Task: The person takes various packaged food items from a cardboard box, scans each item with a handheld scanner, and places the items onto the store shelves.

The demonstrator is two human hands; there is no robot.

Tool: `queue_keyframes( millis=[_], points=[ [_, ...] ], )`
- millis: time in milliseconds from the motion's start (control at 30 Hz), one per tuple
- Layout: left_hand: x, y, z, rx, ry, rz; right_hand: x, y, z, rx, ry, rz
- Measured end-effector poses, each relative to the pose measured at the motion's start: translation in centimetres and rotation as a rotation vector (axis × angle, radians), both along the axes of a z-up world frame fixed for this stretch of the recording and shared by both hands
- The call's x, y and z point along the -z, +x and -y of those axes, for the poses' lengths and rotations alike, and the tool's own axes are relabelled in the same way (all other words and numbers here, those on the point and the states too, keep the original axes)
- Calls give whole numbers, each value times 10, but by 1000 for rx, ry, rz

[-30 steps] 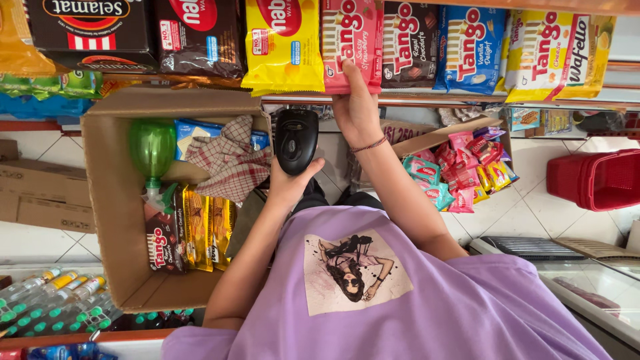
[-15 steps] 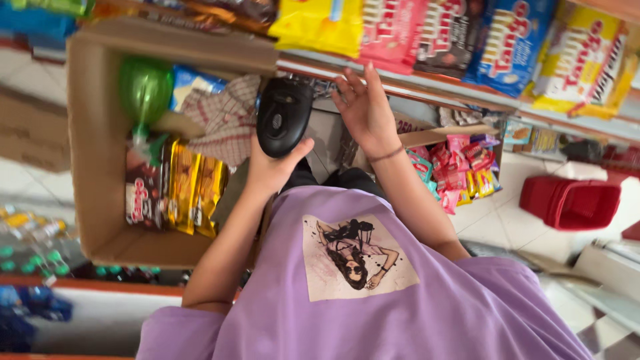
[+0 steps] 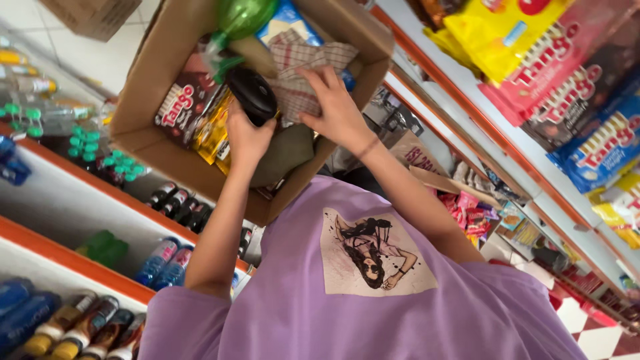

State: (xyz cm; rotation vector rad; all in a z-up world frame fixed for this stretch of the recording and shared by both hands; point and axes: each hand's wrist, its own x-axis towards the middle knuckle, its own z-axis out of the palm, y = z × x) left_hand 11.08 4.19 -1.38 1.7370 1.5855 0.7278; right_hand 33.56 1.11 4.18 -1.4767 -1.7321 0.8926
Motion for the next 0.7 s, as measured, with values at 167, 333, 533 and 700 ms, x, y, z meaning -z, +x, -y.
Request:
queue_keyframes(
  millis=[167,333,533,700],
  points=[
    [49,-30,8,-95,-27,-98,44,-28,-40,-75,-396,620],
    [48,-36,14,-161,-187,-126,82,-29,-58,-86,-414,705],
    [19,-40,9,-40,-180,-245,97,-23,-67,-48,-424,611],
    [-26,-33,-2,-17,-211,-256,89,-21,-73,-94,-400,375]
  ],
)
